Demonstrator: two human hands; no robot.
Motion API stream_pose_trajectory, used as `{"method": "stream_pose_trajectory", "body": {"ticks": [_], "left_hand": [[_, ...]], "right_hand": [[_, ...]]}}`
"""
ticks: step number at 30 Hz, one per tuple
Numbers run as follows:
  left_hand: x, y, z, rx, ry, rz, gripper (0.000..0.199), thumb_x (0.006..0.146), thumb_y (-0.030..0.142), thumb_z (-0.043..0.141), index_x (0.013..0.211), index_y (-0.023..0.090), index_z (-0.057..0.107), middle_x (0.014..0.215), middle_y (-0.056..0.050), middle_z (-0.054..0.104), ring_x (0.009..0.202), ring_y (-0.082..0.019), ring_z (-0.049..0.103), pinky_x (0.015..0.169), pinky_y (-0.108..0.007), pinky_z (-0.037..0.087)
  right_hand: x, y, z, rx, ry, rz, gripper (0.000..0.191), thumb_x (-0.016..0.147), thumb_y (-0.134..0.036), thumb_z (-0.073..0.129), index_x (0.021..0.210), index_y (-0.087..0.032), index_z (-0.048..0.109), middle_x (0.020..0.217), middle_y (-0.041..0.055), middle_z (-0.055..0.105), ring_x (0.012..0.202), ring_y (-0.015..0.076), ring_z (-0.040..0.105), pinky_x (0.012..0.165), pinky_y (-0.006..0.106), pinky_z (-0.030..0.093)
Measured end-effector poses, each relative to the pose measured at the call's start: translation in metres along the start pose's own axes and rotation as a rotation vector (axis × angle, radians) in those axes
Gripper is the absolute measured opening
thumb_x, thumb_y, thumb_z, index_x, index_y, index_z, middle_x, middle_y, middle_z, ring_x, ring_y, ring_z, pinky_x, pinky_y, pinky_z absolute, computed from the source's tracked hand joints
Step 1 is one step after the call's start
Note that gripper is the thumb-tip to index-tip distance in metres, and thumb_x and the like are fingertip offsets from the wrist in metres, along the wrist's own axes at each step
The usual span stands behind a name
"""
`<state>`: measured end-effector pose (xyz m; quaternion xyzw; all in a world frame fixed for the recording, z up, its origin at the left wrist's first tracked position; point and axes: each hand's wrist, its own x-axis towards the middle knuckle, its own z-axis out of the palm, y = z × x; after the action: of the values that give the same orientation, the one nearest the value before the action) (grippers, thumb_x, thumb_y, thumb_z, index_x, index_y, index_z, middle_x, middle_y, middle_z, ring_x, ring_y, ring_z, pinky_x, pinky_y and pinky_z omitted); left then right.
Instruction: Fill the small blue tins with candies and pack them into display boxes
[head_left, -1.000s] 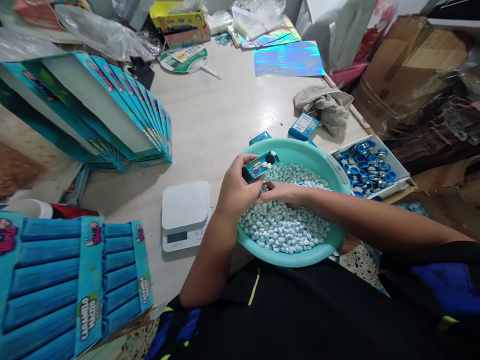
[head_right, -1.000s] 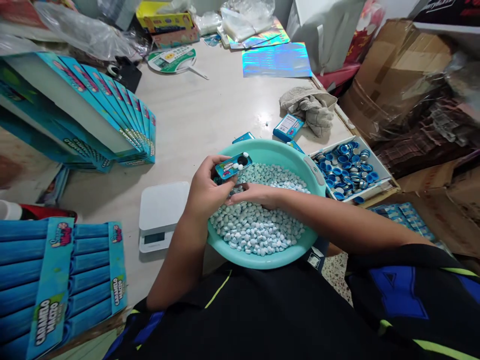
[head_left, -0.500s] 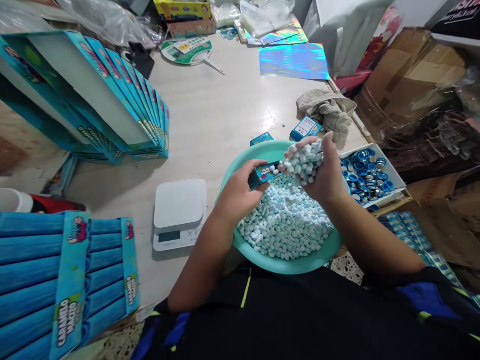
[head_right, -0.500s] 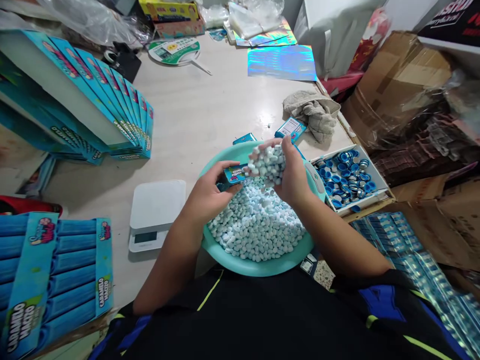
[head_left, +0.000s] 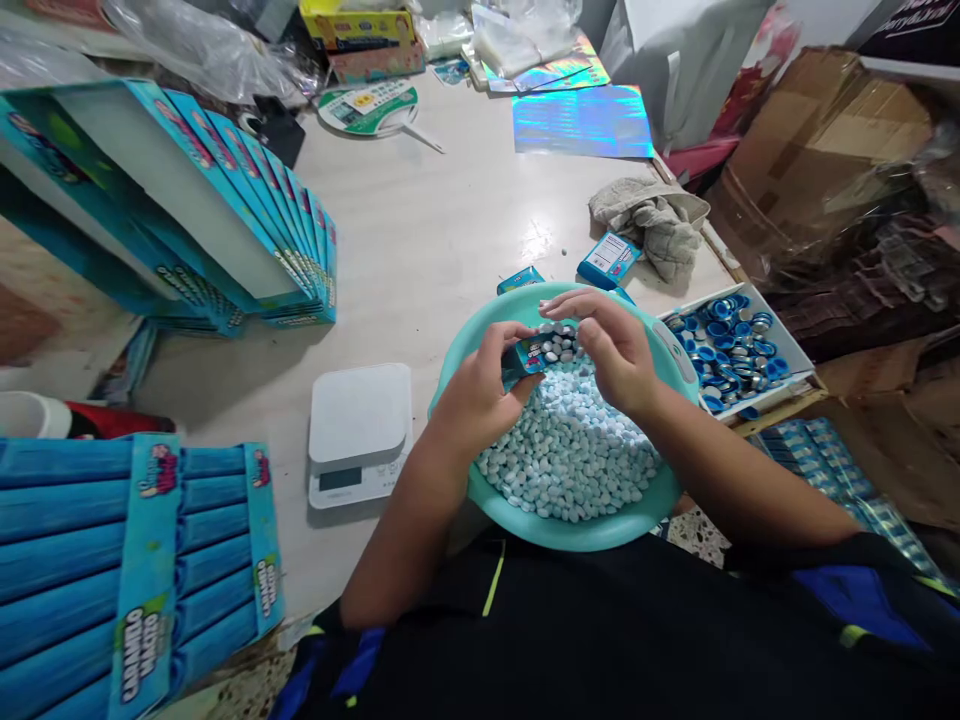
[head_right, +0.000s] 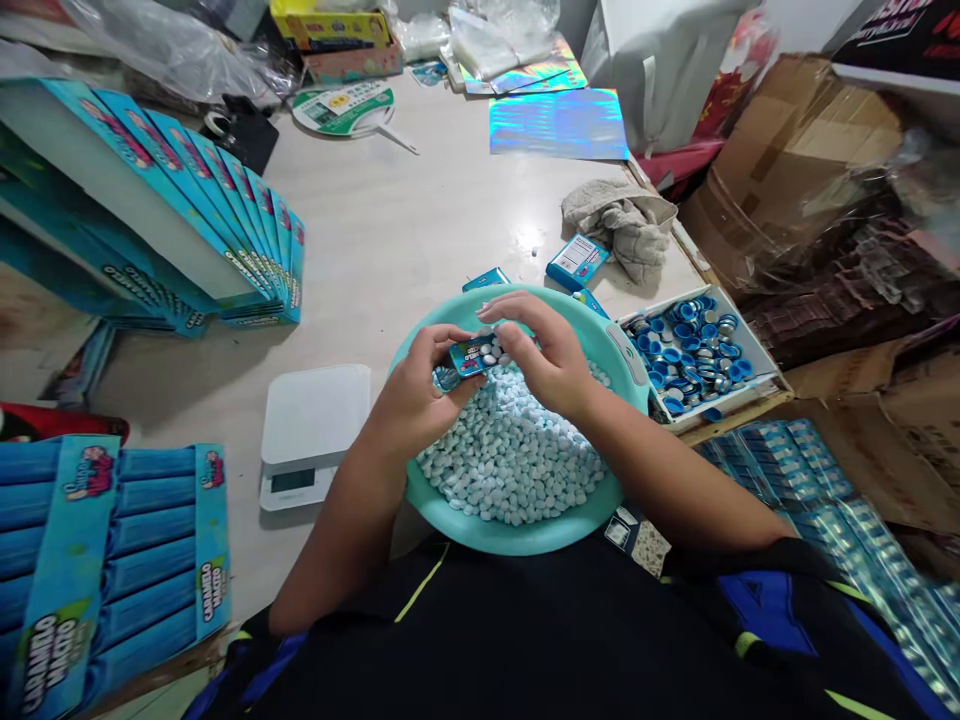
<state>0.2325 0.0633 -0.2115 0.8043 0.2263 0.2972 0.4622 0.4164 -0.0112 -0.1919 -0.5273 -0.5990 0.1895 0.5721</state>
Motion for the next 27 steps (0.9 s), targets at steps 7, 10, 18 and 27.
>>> {"method": "stream_pose_trajectory", "body": {"ticks": [7, 10, 18, 27], "left_hand": [[-0.001, 0.005, -0.002, 0.128, 0.094, 0.207, 0.043, 0.094, 0.018, 0.068, 0.132, 0.027, 0.050, 0.139, -0.008, 0.065, 0.129, -0.025, 0.064, 0.105, -0.042, 0.057], [0.000, 0.003, -0.001, 0.122, 0.096, 0.104, 0.043, 0.094, 0.024, 0.071, 0.131, 0.027, 0.051, 0.132, -0.008, 0.068, 0.115, -0.024, 0.070, 0.095, -0.040, 0.061], [0.000, 0.002, -0.002, 0.041, 0.081, -0.032, 0.043, 0.090, 0.027, 0.075, 0.128, 0.028, 0.054, 0.119, -0.006, 0.069, 0.104, -0.023, 0.071, 0.082, -0.034, 0.059], [0.001, 0.002, -0.001, -0.061, 0.051, -0.106, 0.045, 0.089, 0.029, 0.076, 0.129, 0.027, 0.054, 0.118, -0.007, 0.071, 0.105, -0.025, 0.070, 0.092, -0.042, 0.057]], "right_hand": [[0.002, 0.006, -0.017, -0.336, 0.028, -0.214, 0.015, 0.098, -0.038, 0.069, 0.108, -0.027, 0.071, 0.115, 0.0080, 0.065, 0.112, 0.0259, 0.064, 0.097, 0.046, 0.056], [0.001, 0.010, -0.020, -0.348, 0.028, -0.217, 0.011, 0.098, -0.033, 0.070, 0.105, -0.026, 0.073, 0.104, 0.0065, 0.066, 0.097, 0.0219, 0.066, 0.080, 0.039, 0.059], [-0.003, 0.010, -0.014, -0.285, 0.052, -0.200, 0.011, 0.097, -0.032, 0.072, 0.100, -0.022, 0.076, 0.095, 0.0041, 0.071, 0.069, 0.0134, 0.061, 0.064, 0.031, 0.055], [-0.005, 0.006, -0.016, -0.087, -0.004, -0.134, 0.019, 0.103, -0.030, 0.059, 0.118, -0.023, 0.070, 0.103, 0.0050, 0.078, 0.093, 0.0190, 0.072, 0.079, 0.035, 0.060]]}}
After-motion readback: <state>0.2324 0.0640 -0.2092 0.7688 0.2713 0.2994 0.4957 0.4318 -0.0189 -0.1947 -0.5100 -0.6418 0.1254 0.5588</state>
